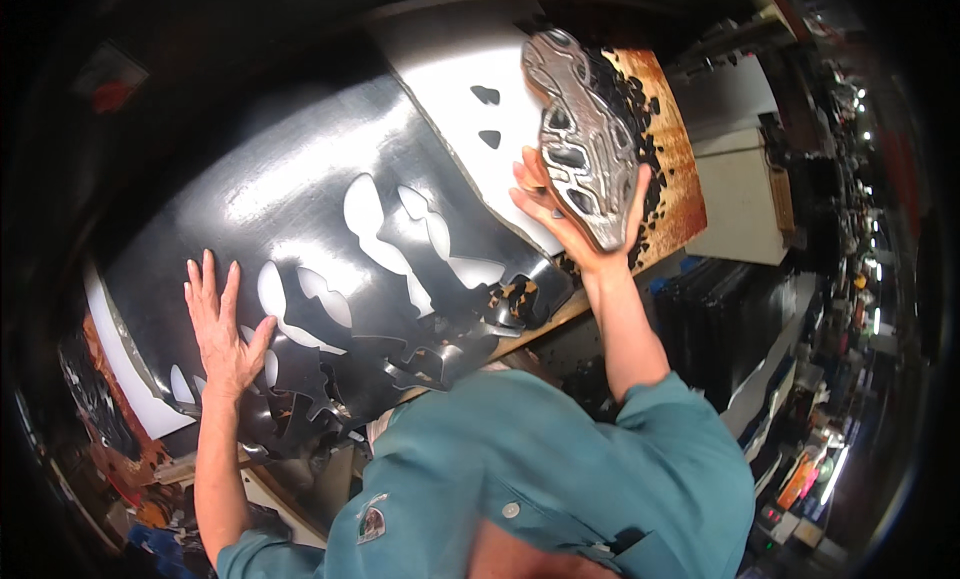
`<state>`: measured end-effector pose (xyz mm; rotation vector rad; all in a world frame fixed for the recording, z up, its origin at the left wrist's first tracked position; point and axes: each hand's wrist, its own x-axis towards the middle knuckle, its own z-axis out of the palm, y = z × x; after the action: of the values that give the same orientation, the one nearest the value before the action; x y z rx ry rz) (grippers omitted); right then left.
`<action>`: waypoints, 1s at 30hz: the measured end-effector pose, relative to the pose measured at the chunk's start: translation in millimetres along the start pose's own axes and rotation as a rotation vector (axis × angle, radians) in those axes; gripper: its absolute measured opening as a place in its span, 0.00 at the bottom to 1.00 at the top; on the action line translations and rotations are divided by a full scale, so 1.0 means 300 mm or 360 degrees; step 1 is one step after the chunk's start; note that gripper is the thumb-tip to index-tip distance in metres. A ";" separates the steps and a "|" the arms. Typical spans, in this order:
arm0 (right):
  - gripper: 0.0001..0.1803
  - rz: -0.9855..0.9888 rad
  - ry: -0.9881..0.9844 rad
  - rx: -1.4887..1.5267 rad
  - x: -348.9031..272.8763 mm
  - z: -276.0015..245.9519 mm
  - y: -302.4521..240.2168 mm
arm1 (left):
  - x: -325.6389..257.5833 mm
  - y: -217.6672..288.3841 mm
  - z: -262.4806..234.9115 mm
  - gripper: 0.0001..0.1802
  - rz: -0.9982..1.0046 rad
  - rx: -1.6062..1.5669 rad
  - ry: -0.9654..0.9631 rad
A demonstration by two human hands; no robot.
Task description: The person removes a black leather cutout from a larger sheet, trims its edges with scissors, and then uses a wooden tool to press and smooth the cutout on the work surface.
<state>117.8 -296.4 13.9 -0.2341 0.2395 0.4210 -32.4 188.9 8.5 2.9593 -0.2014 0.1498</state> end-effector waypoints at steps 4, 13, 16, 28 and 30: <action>0.63 0.0028 -0.0067 -0.0490 0.014 0.025 -0.068 | 0.001 0.004 -0.002 0.46 -0.0021 -0.0017 0.0028; 0.39 -0.0293 -0.0034 -0.1562 0.053 0.164 -0.091 | -0.002 -0.001 0.000 0.45 -0.0016 -0.0069 0.0090; 0.46 -0.0104 0.0312 -0.2338 0.063 0.174 -0.033 | -0.006 -0.009 0.007 0.44 -0.0010 -0.0106 0.0115; 0.62 -0.0693 0.0212 -0.4259 0.093 0.049 0.094 | -0.022 -0.017 0.015 0.41 -0.0092 -0.0231 0.0174; 0.63 -0.0594 0.0197 -0.4100 0.102 0.084 0.087 | -0.023 -0.018 0.015 0.41 -0.0075 -0.0241 0.0216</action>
<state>138.2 -255.0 24.7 -2.7745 -0.3950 0.0833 -38.0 194.1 2.5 2.7882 -0.1194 0.3134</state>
